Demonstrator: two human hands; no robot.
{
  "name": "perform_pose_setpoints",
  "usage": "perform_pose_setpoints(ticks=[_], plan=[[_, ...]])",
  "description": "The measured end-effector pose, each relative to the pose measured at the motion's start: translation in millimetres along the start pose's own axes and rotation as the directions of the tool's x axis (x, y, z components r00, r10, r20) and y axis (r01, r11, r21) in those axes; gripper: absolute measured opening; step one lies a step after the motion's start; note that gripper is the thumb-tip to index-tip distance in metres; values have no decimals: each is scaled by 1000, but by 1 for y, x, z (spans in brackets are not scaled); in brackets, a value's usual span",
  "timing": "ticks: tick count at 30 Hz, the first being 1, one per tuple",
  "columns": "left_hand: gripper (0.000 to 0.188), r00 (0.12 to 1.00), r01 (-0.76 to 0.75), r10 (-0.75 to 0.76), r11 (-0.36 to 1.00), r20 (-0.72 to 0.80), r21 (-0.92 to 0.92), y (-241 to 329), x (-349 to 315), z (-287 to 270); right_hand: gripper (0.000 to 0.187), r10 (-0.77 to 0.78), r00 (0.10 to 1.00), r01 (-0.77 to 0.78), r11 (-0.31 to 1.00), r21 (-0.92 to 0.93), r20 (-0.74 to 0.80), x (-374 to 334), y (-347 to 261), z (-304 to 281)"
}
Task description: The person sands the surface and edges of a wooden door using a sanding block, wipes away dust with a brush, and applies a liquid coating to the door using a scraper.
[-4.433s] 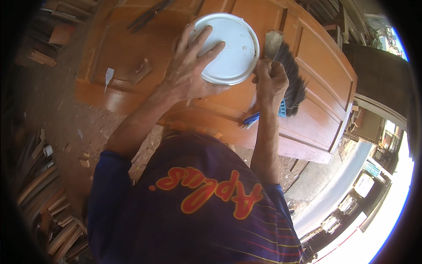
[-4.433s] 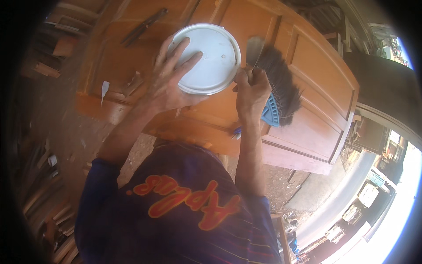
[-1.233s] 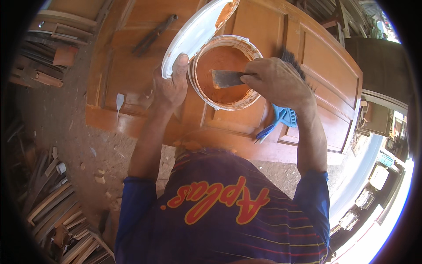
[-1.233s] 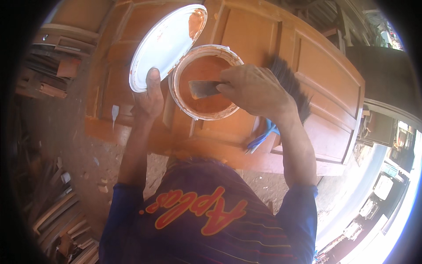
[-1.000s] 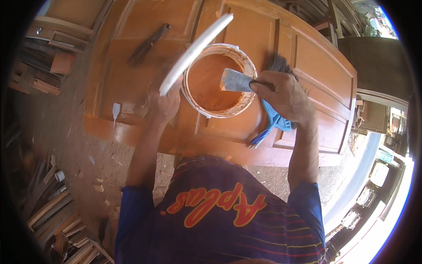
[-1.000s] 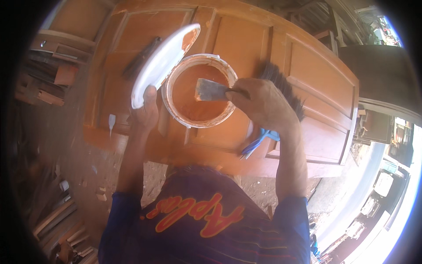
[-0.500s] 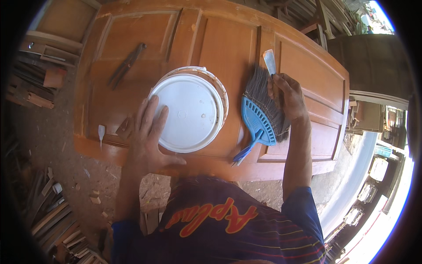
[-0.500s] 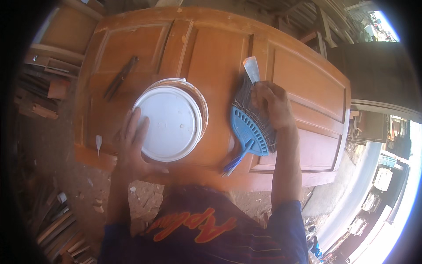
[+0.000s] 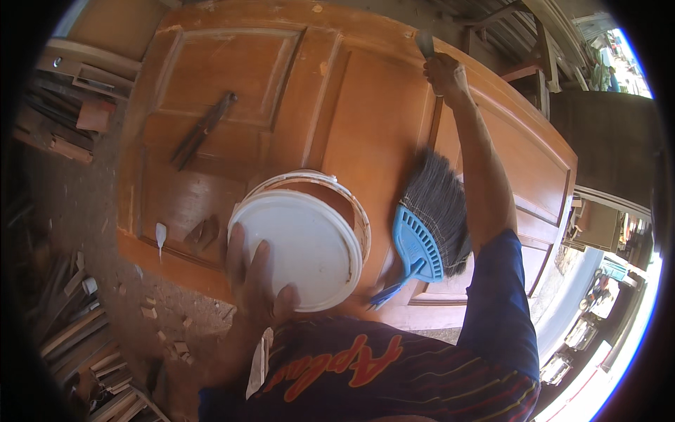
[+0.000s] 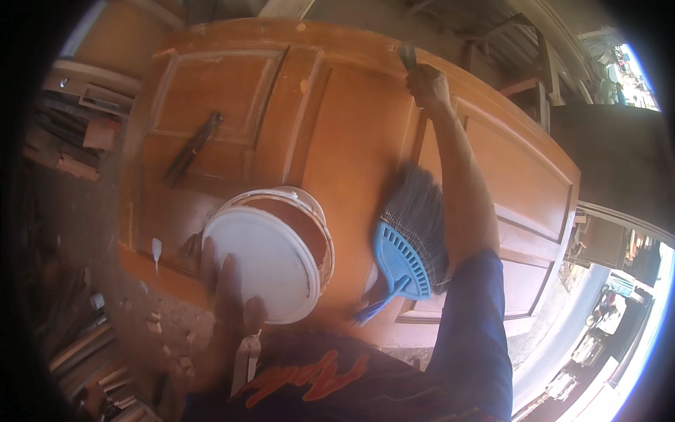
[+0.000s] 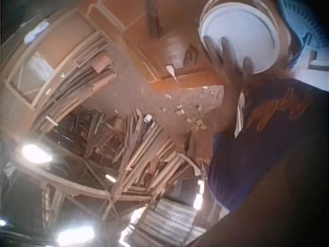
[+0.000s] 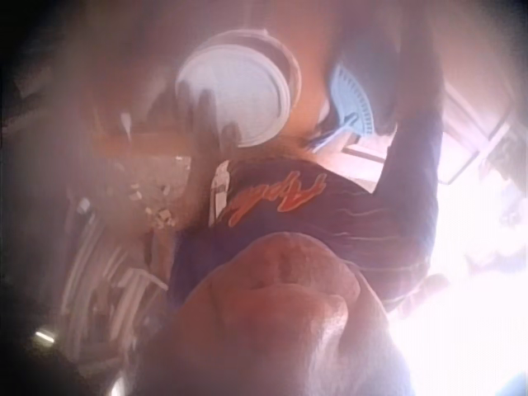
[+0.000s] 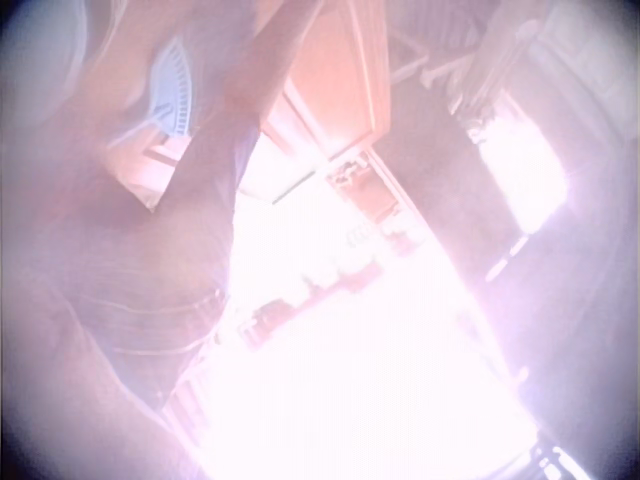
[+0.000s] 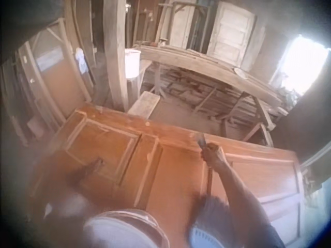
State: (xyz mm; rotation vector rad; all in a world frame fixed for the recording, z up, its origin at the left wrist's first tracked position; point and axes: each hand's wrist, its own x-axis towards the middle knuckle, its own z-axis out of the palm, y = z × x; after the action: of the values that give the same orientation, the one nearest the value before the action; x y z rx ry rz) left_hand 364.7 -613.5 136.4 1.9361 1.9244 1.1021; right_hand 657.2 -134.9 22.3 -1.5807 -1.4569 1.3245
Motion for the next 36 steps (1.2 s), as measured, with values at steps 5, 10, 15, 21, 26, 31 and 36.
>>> perform_pose_setpoints(ticks=[5, 10, 15, 21, 26, 31, 36], plan=[[67, 999, -17, 16, 1000, 29, 19, -5, 4, -3, 38, -179, 982, 114, 814, -569, -60, 32, 7, 6], [54, 972, -226, 202, 947, 120, 229, -6, 12, -6, 37, -392, 920, 253, 568, -783, 13, 27, 8, 13], [47, 968, -226, 190, 942, 162, 248, -4, 12, -8, 40, -440, 887, 290, 294, -911, 140, 10, 9, 31], [51, 974, -224, 207, 938, 92, 266, -11, 1, -2, 36, -272, 915, 352, 182, -918, 297, -4, -52, 49], [53, 978, -207, 209, 945, 18, 255, -7, 6, 4, 30, -290, 914, 334, 142, -932, 284, 25, -31, 34], [60, 978, -183, 150, 949, 145, 258, -1, 10, -8, 32, -213, 956, 256, 281, -925, 200, 10, -60, 51], [69, 979, -189, 157, 938, 132, 291, -2, 12, -3, 34, -228, 940, 304, 217, -928, 255, 10, -59, 50]])
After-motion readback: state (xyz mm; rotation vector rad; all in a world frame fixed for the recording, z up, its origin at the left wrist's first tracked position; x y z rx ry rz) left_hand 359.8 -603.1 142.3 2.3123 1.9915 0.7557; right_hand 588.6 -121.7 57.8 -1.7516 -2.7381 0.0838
